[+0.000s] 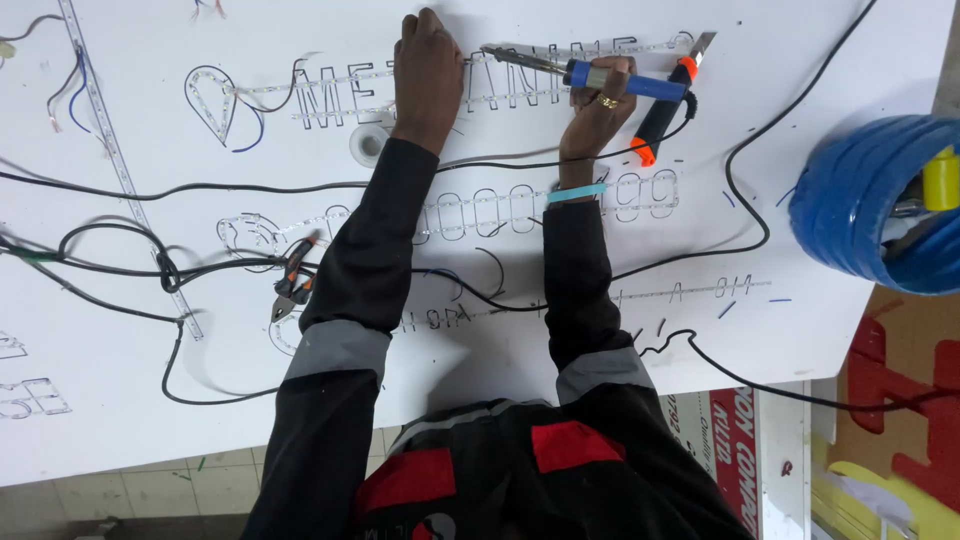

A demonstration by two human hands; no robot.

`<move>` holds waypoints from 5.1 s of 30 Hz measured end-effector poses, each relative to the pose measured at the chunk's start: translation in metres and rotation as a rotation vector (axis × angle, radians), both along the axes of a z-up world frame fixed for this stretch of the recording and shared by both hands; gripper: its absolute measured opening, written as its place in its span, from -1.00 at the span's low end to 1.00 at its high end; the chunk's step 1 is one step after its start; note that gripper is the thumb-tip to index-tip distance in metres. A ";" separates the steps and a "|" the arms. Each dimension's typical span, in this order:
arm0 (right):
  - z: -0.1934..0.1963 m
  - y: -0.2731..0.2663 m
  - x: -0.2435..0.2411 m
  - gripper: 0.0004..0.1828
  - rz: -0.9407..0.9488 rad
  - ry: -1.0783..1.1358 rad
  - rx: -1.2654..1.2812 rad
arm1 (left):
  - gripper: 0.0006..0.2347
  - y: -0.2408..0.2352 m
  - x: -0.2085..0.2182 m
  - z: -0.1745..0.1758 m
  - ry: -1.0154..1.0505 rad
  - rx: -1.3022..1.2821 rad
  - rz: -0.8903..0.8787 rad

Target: Soldering electrical wires to LED strips on a sign template in a fabrication area.

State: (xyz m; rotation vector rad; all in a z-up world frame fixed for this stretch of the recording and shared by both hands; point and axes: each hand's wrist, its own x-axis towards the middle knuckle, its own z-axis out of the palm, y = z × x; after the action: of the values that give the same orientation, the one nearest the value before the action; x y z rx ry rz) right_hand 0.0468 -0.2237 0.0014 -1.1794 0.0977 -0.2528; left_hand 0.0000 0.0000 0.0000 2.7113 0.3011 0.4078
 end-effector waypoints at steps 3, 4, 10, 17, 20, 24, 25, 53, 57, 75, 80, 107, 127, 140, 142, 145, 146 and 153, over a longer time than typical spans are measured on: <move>-0.007 -0.003 0.003 -0.51 0.020 -0.068 -0.020 | -0.89 0.000 0.006 -0.007 0.017 -0.012 0.025; -0.010 -0.002 0.005 -0.51 0.020 -0.070 -0.019 | -0.89 0.002 0.006 -0.009 0.015 -0.012 0.025; 0.028 -0.014 -0.012 -0.47 0.051 -0.033 -0.014 | -0.89 0.001 0.007 -0.002 0.002 -0.016 0.004; 0.104 -0.052 -0.114 -0.68 -0.121 -0.132 0.032 | -0.83 0.008 0.012 -0.016 0.010 -0.036 0.007; 0.095 -0.071 -0.153 -0.72 -0.099 -0.146 0.007 | -0.84 0.009 0.015 -0.010 0.006 -0.089 0.035; 0.078 -0.095 -0.217 -0.72 -0.041 -0.156 -0.073 | -0.84 0.008 0.015 -0.020 -0.059 -0.129 0.058; 0.073 -0.100 -0.230 -0.72 -0.048 -0.165 -0.072 | -0.84 0.009 0.017 -0.023 -0.068 -0.128 0.051; 0.083 -0.141 -0.342 -0.73 -0.026 -0.268 -0.694 | -0.69 -0.119 -0.438 0.040 -0.059 -0.339 -0.134; 0.089 -0.139 -0.352 -0.79 0.027 -0.302 -0.687 | -0.84 -0.100 -0.456 0.029 -0.075 -0.261 0.121; 0.097 -0.141 -0.373 -0.75 0.026 -0.295 -0.434 | -0.52 0.041 -0.485 0.017 -0.436 -0.578 0.584; 0.107 -0.135 -0.369 -0.77 0.046 -0.310 -0.441 | -0.47 0.146 -0.481 0.016 -0.616 -0.373 0.750; 0.105 -0.183 -0.373 -0.67 0.236 -0.360 -0.511 | -0.84 0.115 -0.408 -0.020 -0.334 0.132 0.595; 0.134 -0.117 -0.427 -0.64 0.628 -0.373 -0.596 | -0.85 -0.124 -0.476 0.152 0.126 -0.796 -0.329; 0.127 -0.048 -0.548 -0.57 0.766 -0.216 -0.341 | -0.69 -0.040 -0.557 0.124 0.618 -1.404 -0.540; 0.125 -0.039 -0.550 -0.59 0.747 -0.308 -0.321 | -0.68 -0.027 -0.558 0.125 0.590 -1.357 -0.621; 0.125 -0.033 -0.526 -0.67 0.715 -0.272 -0.237 | -0.69 -0.012 -0.538 0.155 0.580 -1.437 -0.666; 0.132 -0.028 -0.513 -0.67 0.761 -0.314 -0.290 | -0.70 -0.010 -0.532 0.153 0.539 -1.430 -0.690; 0.136 -0.023 -0.485 -0.51 0.899 -0.272 -0.274 | -0.80 -0.022 -0.535 0.180 0.391 -1.136 -0.471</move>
State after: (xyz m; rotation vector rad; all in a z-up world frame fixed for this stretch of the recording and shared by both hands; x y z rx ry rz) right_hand -0.4377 -0.2468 0.1370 -1.3353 -0.7144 0.3813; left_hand -0.5345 -0.0219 0.1796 1.6195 -0.0332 -0.3568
